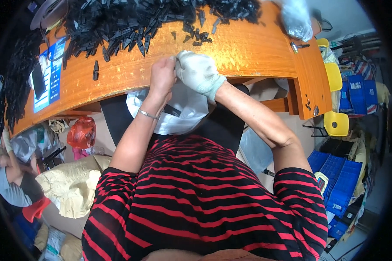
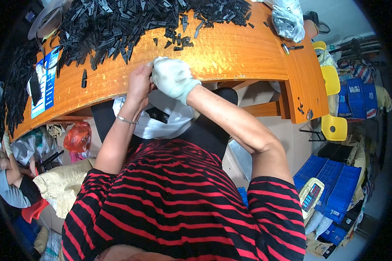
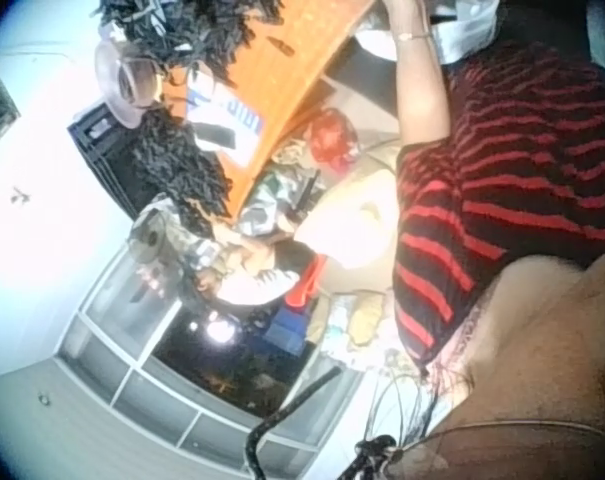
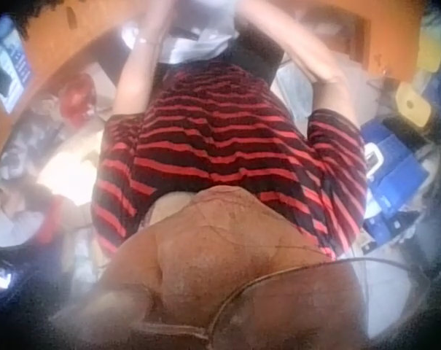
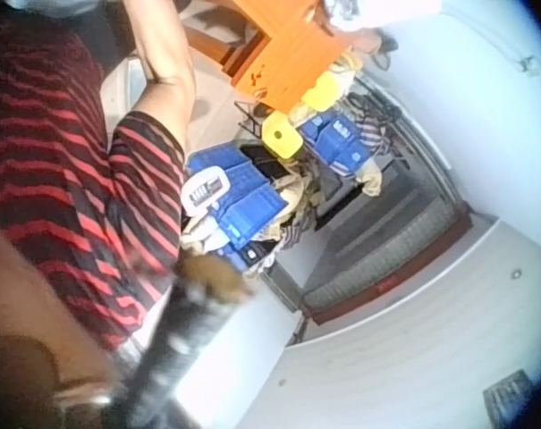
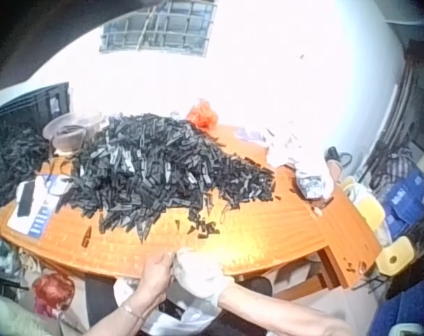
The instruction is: The person cleans small black plastic parts by hand at a workstation.
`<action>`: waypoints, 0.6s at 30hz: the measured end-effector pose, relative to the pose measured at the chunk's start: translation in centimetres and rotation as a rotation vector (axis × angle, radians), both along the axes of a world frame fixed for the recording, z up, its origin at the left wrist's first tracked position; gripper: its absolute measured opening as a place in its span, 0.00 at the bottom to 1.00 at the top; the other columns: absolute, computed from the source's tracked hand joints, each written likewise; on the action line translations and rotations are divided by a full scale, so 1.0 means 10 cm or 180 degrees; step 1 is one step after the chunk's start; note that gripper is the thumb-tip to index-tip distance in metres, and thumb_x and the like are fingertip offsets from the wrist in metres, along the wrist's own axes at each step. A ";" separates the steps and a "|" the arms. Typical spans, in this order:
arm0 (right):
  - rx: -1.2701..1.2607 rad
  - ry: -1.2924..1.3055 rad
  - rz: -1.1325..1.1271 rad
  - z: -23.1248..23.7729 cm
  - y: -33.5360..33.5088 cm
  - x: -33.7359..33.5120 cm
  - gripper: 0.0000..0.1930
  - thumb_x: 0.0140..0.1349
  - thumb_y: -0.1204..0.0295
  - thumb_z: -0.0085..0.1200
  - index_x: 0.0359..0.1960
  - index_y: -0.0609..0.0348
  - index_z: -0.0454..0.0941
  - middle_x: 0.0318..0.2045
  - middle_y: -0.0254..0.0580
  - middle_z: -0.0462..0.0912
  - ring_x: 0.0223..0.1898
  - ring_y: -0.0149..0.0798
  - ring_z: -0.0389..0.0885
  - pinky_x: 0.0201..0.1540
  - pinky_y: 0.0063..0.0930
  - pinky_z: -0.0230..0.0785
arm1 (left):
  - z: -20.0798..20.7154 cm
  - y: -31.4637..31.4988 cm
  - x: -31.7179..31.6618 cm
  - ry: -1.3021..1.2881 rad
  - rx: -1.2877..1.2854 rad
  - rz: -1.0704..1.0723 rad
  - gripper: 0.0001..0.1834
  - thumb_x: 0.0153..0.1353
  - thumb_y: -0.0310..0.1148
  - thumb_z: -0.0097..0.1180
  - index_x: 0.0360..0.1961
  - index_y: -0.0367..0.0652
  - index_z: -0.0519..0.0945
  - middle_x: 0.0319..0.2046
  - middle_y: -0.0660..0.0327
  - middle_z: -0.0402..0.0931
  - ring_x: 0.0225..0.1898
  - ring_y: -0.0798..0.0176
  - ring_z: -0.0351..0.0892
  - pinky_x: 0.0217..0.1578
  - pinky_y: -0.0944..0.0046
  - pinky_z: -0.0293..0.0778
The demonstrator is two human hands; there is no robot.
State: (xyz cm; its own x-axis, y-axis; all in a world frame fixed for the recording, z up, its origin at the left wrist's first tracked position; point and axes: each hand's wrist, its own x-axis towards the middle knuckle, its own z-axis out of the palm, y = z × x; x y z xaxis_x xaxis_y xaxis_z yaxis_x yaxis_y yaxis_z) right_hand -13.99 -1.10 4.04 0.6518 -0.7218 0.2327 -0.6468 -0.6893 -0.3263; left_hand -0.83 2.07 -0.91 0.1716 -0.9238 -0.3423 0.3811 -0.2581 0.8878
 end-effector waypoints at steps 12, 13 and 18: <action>0.3148 -0.2044 -0.0620 0.10 -0.10 -0.30 0.20 0.71 0.57 0.53 0.53 0.61 0.82 0.37 0.42 0.86 0.37 0.33 0.84 0.39 0.25 0.75 | 0.02 0.33 0.23 0.0282 -0.0322 -0.0508 0.14 0.77 0.39 0.48 0.38 0.40 0.78 0.27 0.67 0.78 0.22 0.77 0.70 0.25 0.76 0.65; 0.3575 -0.2348 -0.0796 0.15 -0.05 -0.32 0.19 0.71 0.57 0.54 0.52 0.59 0.82 0.37 0.35 0.84 0.34 0.25 0.80 0.36 0.17 0.72 | 0.00 0.36 0.23 0.0288 -0.0320 -0.0497 0.14 0.77 0.39 0.48 0.38 0.40 0.78 0.27 0.67 0.78 0.22 0.77 0.70 0.25 0.76 0.65; 0.3493 -0.2686 -0.0558 -0.11 0.10 -0.24 0.14 0.68 0.63 0.61 0.46 0.62 0.83 0.33 0.34 0.84 0.32 0.24 0.79 0.35 0.19 0.71 | 0.02 0.43 0.12 0.1098 -0.0310 -0.0940 0.13 0.76 0.38 0.51 0.40 0.40 0.79 0.28 0.67 0.78 0.23 0.77 0.69 0.25 0.75 0.65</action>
State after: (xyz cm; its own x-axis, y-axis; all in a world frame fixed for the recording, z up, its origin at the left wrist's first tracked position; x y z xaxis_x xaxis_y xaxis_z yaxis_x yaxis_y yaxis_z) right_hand -16.36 -0.14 2.95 0.4831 -0.8460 -0.2257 -0.0368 0.2379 -0.9706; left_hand 0.34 6.33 -0.70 -0.2122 -0.9467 -0.2424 0.5811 -0.3217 0.7476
